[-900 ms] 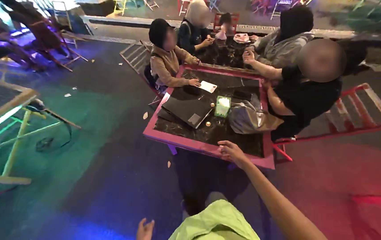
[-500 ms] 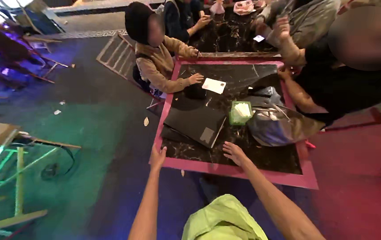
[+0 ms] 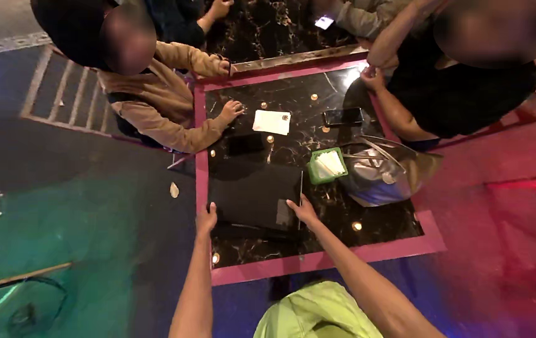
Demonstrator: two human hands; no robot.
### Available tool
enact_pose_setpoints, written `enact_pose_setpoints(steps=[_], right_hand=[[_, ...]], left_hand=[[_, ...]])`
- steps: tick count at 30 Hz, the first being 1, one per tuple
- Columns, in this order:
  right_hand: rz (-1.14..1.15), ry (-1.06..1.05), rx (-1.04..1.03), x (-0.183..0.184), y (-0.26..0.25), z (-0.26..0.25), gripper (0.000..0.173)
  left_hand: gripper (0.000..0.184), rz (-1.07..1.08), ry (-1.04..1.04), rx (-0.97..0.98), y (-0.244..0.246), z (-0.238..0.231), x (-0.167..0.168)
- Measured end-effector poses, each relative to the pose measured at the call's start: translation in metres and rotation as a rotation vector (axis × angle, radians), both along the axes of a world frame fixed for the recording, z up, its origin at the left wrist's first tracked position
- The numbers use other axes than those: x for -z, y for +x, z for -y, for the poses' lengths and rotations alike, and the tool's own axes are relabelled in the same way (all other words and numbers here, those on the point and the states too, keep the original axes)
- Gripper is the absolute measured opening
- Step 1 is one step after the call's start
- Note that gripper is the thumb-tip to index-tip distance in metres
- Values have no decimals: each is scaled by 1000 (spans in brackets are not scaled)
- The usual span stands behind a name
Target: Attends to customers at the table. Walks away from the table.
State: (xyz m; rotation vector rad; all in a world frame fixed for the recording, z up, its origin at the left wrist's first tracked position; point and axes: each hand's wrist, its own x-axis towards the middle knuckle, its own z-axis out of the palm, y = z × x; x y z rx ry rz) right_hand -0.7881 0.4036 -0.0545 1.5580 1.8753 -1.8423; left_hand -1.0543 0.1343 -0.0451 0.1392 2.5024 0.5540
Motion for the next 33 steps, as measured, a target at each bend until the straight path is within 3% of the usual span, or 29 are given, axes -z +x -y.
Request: enact_pose_setpoints(steps=[4, 10, 13, 14, 17, 20, 23, 27, 33], right_hand=[[-86, -38, -75, -3, 18, -2, 84], [31, -44, -282, -15, 28, -19, 88], [132, 25, -395, -21, 4, -23, 81], [163, 67, -392, -23, -8, -23, 76], [265, 201, -442, -35, -46, -18, 80], [302, 296, -479, -48, -75, -16, 81], [288, 379, -432, -64, -97, -15, 75], [162, 250, -373, -54, -114, -34, 85], [-25, 298, -567, -38, -111, -39, 69]], left_hand=[[52, -86, -24, -8, 21, 21, -4], [56, 121, 94, -107, 87, 62, -12], [71, 176, 201, -308, 155, 79, -17], [67, 116, 180, -313, 171, 84, -16], [52, -46, 180, -282, 193, 100, -1], [67, -47, 322, -357, 201, 94, 4], [70, 64, 352, -505, 207, 86, -3], [57, 238, 376, -599, 214, 65, 4], [69, 615, 445, -712, 261, 32, -22]])
